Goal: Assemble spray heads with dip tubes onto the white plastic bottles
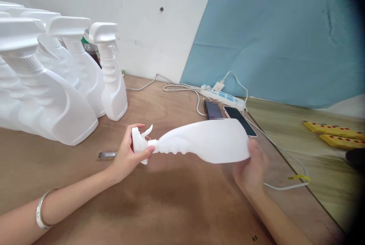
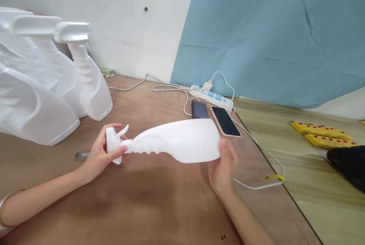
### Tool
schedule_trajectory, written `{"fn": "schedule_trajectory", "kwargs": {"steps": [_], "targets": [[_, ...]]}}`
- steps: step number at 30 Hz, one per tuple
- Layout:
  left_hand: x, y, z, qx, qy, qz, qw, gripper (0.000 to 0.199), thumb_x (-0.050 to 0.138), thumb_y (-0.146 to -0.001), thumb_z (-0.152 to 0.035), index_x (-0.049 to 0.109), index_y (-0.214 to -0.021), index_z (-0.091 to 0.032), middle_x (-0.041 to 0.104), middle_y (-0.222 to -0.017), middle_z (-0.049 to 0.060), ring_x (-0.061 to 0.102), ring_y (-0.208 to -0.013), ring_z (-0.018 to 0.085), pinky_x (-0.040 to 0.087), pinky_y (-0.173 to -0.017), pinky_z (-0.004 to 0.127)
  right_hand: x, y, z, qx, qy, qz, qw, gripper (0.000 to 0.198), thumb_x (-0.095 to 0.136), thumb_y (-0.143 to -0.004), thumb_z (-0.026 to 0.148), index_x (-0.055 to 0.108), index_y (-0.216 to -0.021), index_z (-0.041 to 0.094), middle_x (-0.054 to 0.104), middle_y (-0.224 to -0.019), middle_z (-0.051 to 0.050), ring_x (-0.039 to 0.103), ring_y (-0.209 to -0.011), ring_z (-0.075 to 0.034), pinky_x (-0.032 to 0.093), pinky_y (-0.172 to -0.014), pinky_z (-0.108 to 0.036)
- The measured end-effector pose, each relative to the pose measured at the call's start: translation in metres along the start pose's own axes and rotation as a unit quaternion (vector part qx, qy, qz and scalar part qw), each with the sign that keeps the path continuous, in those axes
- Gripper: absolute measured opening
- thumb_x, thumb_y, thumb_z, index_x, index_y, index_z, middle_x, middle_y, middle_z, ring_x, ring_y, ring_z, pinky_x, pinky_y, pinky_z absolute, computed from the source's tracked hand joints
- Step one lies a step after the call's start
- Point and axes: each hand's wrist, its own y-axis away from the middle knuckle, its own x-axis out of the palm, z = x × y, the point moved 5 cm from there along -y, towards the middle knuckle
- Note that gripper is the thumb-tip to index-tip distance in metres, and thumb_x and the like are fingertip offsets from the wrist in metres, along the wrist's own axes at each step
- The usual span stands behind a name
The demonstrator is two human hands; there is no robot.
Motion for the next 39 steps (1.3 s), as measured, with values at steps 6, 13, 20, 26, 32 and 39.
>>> {"fn": "schedule_trajectory", "kwargs": {"steps": [6, 13, 20, 26, 32, 39], "targets": [[-0.009, -0.006, -0.002, 0.022, 0.0, -0.062, 0.998, 0.054, 0.071, -0.065, -0.033, 0.043, -0.109, -0.021, 0.058, -0.091, 0.003, 0.058, -0.073, 0.015, 0.052, -0.06, 0.026, 0.003, -0.003, -0.002, 0.014, -0.049, 0.071, 0.996, 0.019, 0.055, -0.06, 0.03, 0.065, -0.073, 0.022, 0.064, -0.073, -0.001, 0.058, -0.082, -0.021, 0.047, -0.063, -0.032], [-0.008, -0.005, -0.006, 0.05, -0.005, -0.05, 0.997, 0.049, 0.07, -0.066, -0.031, 0.045, -0.107, -0.02, 0.059, -0.093, 0.003, 0.058, -0.074, 0.014, 0.051, -0.059, 0.023, 0.006, -0.003, 0.002, -0.001, -0.009, 0.127, 0.992, 0.023, 0.068, -0.053, 0.019, 0.066, -0.076, 0.023, 0.064, -0.088, 0.0, 0.056, -0.089, -0.02, 0.045, -0.077, -0.034], [-0.004, 0.0, -0.011, 0.074, -0.045, -0.013, 0.996, 0.047, 0.066, -0.071, -0.03, 0.043, -0.109, -0.019, 0.061, -0.092, 0.004, 0.06, -0.077, 0.016, 0.051, -0.063, 0.024, 0.007, -0.008, 0.004, -0.017, -0.038, 0.128, 0.991, 0.025, 0.076, -0.06, 0.031, 0.053, -0.06, 0.023, 0.057, -0.072, 0.003, 0.053, -0.072, -0.014, 0.045, -0.064, -0.026], [-0.001, 0.003, -0.012, 0.087, -0.052, 0.005, 0.995, 0.047, 0.066, -0.071, -0.03, 0.043, -0.11, -0.019, 0.062, -0.092, 0.005, 0.061, -0.081, 0.017, 0.052, -0.067, 0.025, 0.007, -0.01, 0.0, 0.046, -0.049, 0.112, 0.991, 0.031, 0.076, -0.061, 0.036, 0.05, -0.053, 0.021, 0.055, -0.065, 0.004, 0.051, -0.061, -0.011, 0.043, -0.052, -0.023], [-0.006, -0.001, -0.005, 0.046, 0.01, -0.035, 0.998, 0.049, 0.067, -0.071, -0.034, 0.043, -0.112, -0.022, 0.06, -0.098, 0.005, 0.061, -0.084, 0.02, 0.055, -0.066, 0.031, 0.003, -0.013, -0.007, 0.073, -0.058, 0.105, 0.99, 0.013, 0.069, -0.058, 0.027, 0.066, -0.069, 0.021, 0.062, -0.07, 0.002, 0.057, -0.068, -0.013, 0.048, -0.059, -0.025], [-0.012, -0.005, -0.001, 0.045, -0.002, -0.077, 0.996, 0.048, 0.067, -0.071, -0.036, 0.045, -0.111, -0.021, 0.059, -0.099, 0.006, 0.059, -0.09, 0.022, 0.053, -0.073, 0.033, 0.007, -0.005, -0.011, 0.028, 0.017, 0.155, 0.987, 0.034, 0.07, -0.054, 0.011, 0.065, -0.085, 0.024, 0.065, -0.091, 0.0, 0.059, -0.087, -0.019, 0.048, -0.074, -0.031]]}}
